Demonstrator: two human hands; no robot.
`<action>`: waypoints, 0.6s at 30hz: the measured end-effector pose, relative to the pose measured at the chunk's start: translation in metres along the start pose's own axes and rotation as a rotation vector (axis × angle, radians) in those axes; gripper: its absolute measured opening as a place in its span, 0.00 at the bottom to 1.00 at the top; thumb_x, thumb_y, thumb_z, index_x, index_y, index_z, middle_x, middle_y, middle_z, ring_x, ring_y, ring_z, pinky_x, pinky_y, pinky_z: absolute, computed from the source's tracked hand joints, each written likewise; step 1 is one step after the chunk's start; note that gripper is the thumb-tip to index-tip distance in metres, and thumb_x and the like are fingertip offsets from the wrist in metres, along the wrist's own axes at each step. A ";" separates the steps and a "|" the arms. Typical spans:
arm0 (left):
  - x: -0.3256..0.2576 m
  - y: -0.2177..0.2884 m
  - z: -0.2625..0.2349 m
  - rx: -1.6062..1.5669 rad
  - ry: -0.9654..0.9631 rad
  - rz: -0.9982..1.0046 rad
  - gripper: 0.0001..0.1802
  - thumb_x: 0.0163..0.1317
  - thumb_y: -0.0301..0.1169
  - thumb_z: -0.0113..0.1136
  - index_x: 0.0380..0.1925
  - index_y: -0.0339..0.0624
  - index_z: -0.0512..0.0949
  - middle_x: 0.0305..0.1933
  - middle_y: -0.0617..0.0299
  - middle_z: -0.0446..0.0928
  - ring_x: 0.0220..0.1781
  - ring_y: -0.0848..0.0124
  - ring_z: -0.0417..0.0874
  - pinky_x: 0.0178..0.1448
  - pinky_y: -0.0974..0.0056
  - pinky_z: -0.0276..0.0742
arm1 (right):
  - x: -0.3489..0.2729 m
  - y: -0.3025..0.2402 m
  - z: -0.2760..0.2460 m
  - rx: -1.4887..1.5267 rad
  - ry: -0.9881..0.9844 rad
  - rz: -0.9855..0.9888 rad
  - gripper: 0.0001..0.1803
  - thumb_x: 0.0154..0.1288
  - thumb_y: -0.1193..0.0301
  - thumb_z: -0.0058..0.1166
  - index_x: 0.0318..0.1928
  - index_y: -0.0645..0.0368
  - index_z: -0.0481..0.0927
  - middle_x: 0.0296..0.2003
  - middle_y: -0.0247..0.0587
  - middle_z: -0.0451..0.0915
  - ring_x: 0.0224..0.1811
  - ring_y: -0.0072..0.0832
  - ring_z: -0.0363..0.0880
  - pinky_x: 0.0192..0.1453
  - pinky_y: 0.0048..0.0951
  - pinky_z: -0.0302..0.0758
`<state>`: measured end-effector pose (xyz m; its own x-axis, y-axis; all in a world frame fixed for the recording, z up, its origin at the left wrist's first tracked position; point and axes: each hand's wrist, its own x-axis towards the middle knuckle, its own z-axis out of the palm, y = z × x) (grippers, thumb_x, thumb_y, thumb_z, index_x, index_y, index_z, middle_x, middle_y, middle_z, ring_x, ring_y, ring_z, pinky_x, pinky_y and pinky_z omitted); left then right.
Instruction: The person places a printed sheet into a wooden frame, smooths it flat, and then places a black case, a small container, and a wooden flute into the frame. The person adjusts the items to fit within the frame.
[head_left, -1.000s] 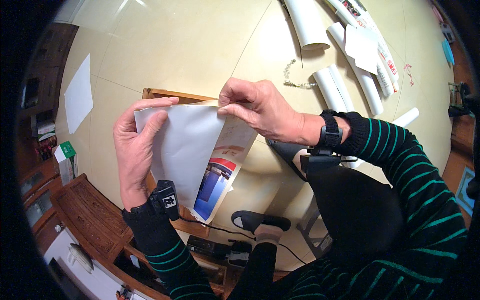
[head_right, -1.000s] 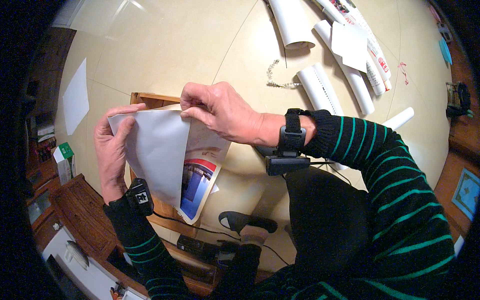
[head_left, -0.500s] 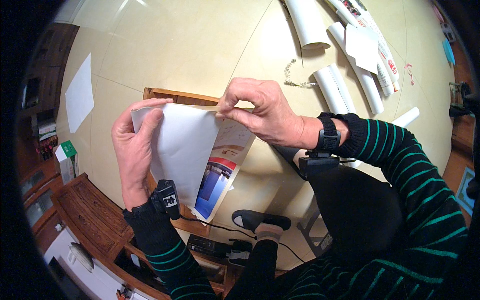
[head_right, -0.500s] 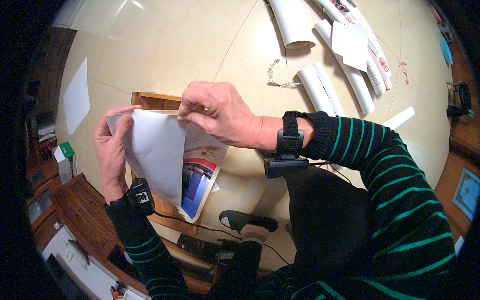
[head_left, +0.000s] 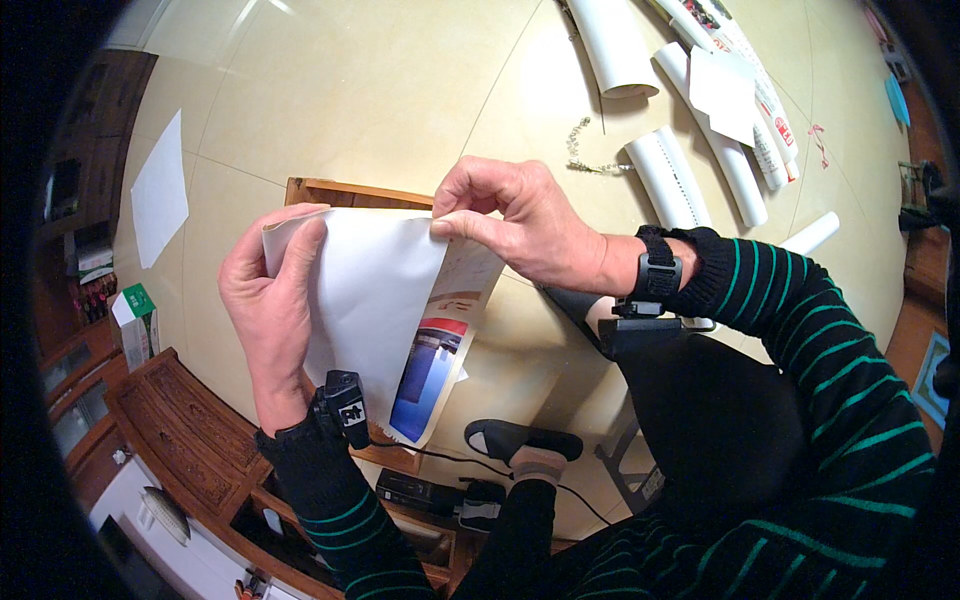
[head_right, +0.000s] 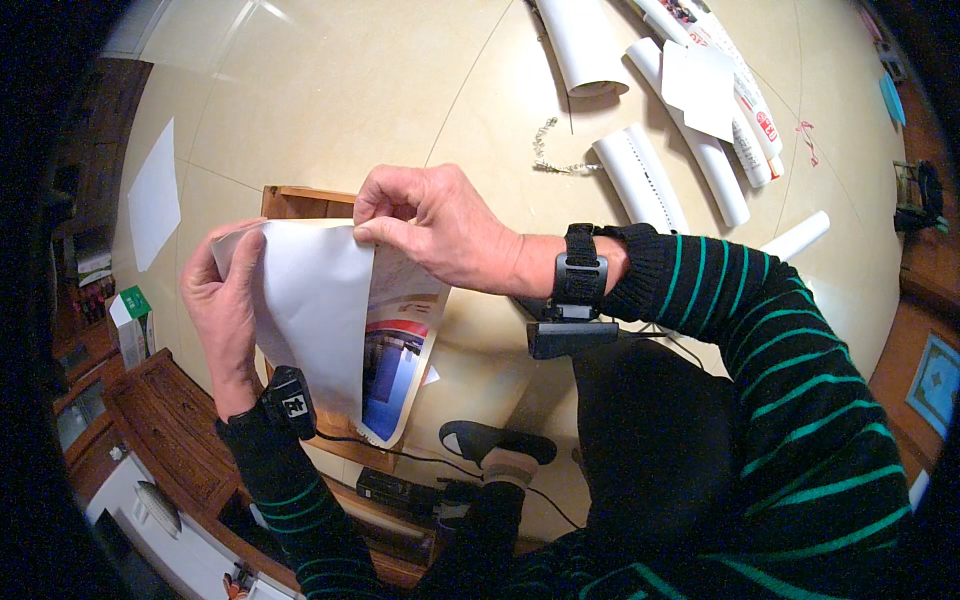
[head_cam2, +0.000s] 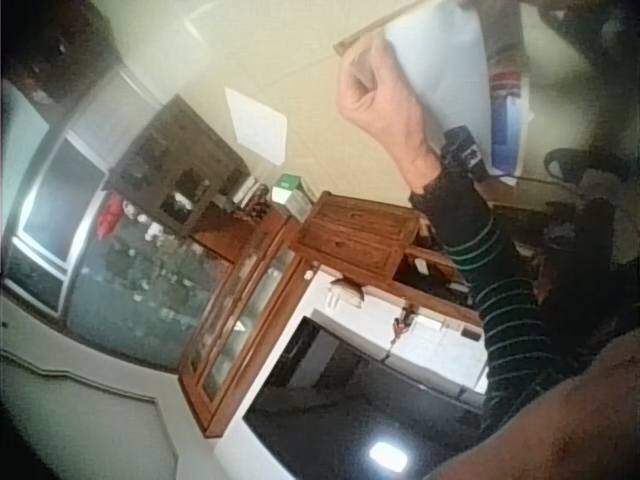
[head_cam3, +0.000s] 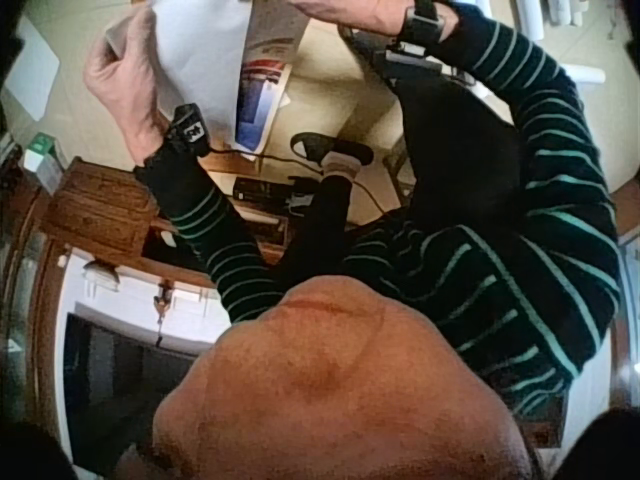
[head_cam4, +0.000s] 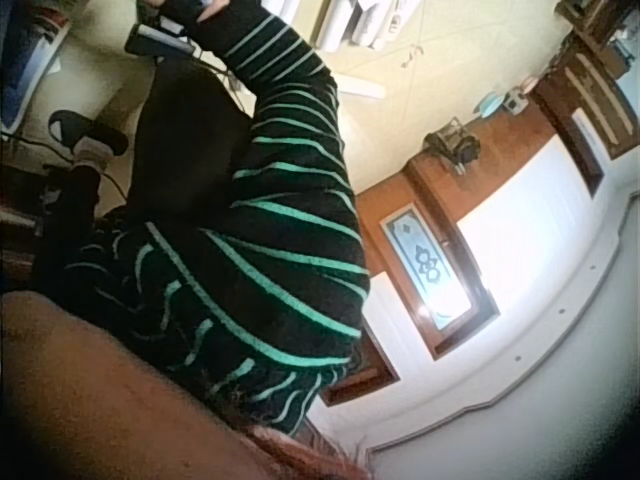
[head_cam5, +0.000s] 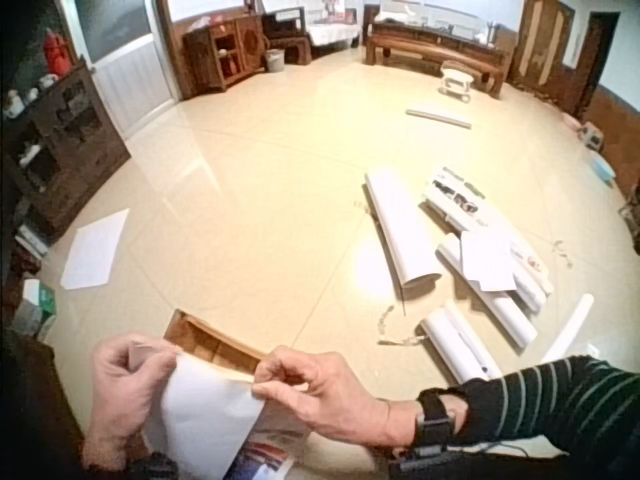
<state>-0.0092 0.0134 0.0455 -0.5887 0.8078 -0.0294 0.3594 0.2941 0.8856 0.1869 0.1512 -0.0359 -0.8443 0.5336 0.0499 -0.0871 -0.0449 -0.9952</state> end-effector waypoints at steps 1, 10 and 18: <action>0.001 0.005 0.002 0.030 0.009 0.009 0.11 0.62 0.28 0.70 0.45 0.41 0.85 0.43 0.64 0.84 0.47 0.73 0.82 0.50 0.67 0.78 | 0.000 0.000 0.000 0.019 0.001 0.008 0.05 0.69 0.72 0.62 0.37 0.60 0.82 0.32 0.33 0.85 0.35 0.16 0.83 0.42 0.21 0.82; 0.000 0.065 0.004 0.934 -0.261 0.697 0.22 0.47 0.30 0.74 0.46 0.48 0.84 0.45 0.63 0.83 0.53 0.64 0.82 0.69 0.52 0.68 | -0.003 -0.020 0.011 -0.107 -0.016 -0.178 0.05 0.67 0.75 0.63 0.38 0.62 0.81 0.30 0.36 0.84 0.34 0.21 0.83 0.40 0.22 0.81; -0.005 0.063 0.006 0.740 -0.292 0.622 0.11 0.49 0.25 0.72 0.32 0.44 0.80 0.32 0.64 0.80 0.36 0.64 0.80 0.49 0.59 0.72 | 0.000 -0.027 0.019 -0.094 -0.003 -0.249 0.06 0.63 0.77 0.62 0.38 0.62 0.79 0.29 0.45 0.84 0.30 0.32 0.85 0.36 0.28 0.80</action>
<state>0.0205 0.0306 0.0984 0.0206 0.9900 0.1393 0.9596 -0.0587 0.2752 0.1789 0.1367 -0.0078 -0.8044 0.5160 0.2943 -0.2430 0.1662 -0.9557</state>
